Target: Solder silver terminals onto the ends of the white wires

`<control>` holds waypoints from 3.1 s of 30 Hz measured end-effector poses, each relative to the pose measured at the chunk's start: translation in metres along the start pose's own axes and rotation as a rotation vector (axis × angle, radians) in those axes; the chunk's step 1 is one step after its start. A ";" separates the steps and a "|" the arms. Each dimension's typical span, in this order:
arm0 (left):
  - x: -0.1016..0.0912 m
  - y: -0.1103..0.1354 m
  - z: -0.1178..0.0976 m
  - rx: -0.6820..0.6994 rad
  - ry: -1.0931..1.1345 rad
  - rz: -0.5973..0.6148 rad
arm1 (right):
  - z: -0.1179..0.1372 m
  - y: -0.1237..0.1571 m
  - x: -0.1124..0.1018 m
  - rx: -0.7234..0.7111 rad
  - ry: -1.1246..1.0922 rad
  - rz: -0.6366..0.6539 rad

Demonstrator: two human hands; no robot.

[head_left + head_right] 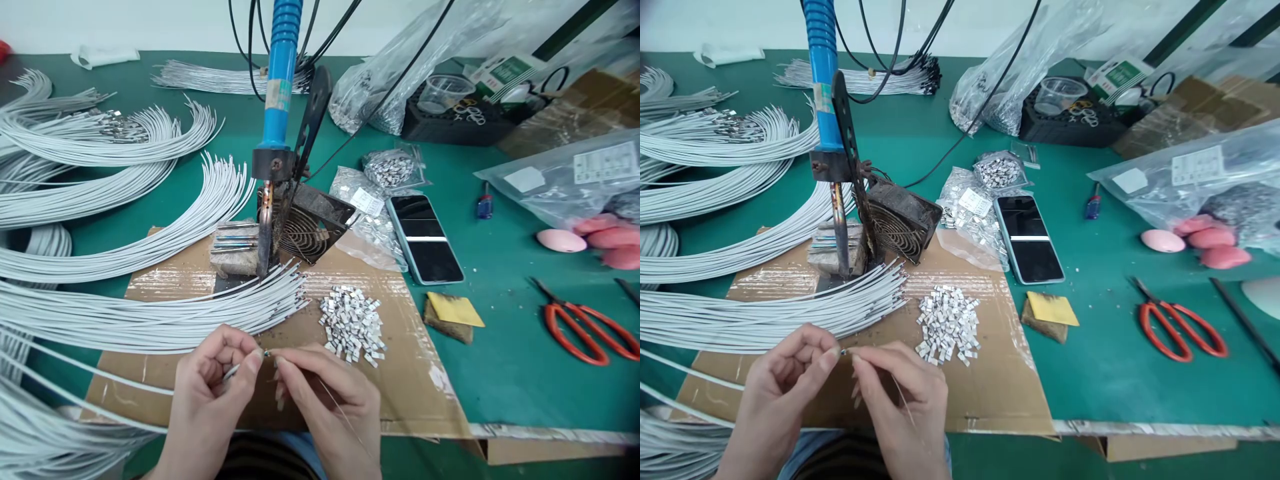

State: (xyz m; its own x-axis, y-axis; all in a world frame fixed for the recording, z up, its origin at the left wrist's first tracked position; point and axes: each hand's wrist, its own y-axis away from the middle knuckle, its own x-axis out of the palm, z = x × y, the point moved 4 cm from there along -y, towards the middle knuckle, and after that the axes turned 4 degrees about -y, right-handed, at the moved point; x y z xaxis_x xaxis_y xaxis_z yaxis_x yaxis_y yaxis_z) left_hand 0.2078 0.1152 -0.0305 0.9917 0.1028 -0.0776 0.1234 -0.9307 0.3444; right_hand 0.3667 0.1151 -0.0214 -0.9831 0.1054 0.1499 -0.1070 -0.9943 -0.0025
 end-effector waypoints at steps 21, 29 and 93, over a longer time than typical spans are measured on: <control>0.010 0.004 -0.019 -0.045 0.009 -0.143 | 0.015 0.007 -0.004 -0.519 0.398 0.041; 0.011 0.008 -0.022 -0.093 0.032 -0.175 | 0.006 -0.003 -0.012 0.008 0.098 -0.141; 0.010 -0.026 -0.029 0.113 -0.064 -0.165 | 0.014 -0.029 -0.007 -0.164 0.339 0.052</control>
State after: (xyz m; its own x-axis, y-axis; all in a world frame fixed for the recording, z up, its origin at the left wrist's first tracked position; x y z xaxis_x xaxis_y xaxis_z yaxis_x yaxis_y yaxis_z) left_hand 0.2154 0.1509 -0.0135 0.9536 0.2380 -0.1846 0.2755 -0.9369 0.2153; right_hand 0.3791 0.1426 -0.0086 -0.9782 0.0820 -0.1906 -0.0507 -0.9852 -0.1637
